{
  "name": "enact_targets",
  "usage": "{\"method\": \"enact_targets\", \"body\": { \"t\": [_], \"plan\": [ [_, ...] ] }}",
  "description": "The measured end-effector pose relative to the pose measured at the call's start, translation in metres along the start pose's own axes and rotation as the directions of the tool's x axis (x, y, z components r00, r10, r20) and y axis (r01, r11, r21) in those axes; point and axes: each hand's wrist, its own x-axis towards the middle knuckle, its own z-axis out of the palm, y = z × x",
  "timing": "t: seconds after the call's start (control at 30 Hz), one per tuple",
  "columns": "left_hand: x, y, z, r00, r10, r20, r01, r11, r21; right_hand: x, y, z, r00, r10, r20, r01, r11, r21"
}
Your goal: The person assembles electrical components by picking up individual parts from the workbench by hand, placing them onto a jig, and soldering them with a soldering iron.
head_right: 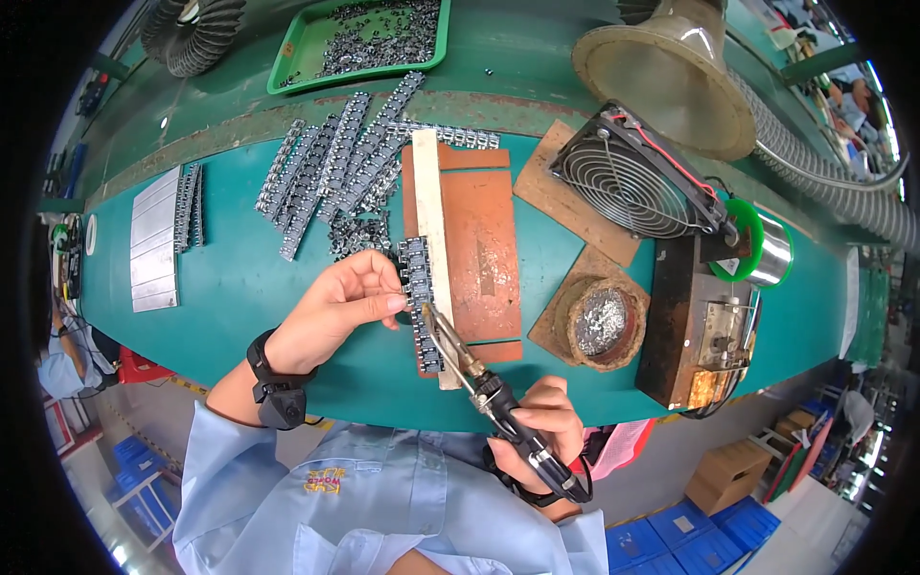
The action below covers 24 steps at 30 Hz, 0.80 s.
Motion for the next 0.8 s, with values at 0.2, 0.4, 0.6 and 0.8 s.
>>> {"method": "enact_targets", "body": {
  "t": [0.2, 0.4, 0.6, 0.8],
  "plan": [
    [0.000, -0.001, 0.000, 1.000, 0.006, -0.008, -0.006, 1.000, 0.005, 0.004, -0.001, 0.005, 0.998, 0.050, 0.025, -0.049, 0.998, -0.029],
    [0.000, -0.001, 0.000, 1.000, 0.014, -0.001, -0.014, 1.000, 0.006, 0.006, 0.000, 0.007, 0.998, 0.064, 0.021, -0.064, 0.997, -0.039],
    [0.001, 0.000, 0.000, 1.000, 0.010, 0.002, -0.010, 1.000, 0.007, 0.009, -0.004, 0.005, 0.996, 0.071, 0.051, -0.067, 0.995, -0.070],
    [0.000, -0.001, 0.000, 1.000, 0.005, -0.003, -0.005, 1.000, 0.007, 0.012, -0.010, 0.004, 0.994, 0.084, 0.070, -0.077, 0.992, -0.102]
  ]
}}
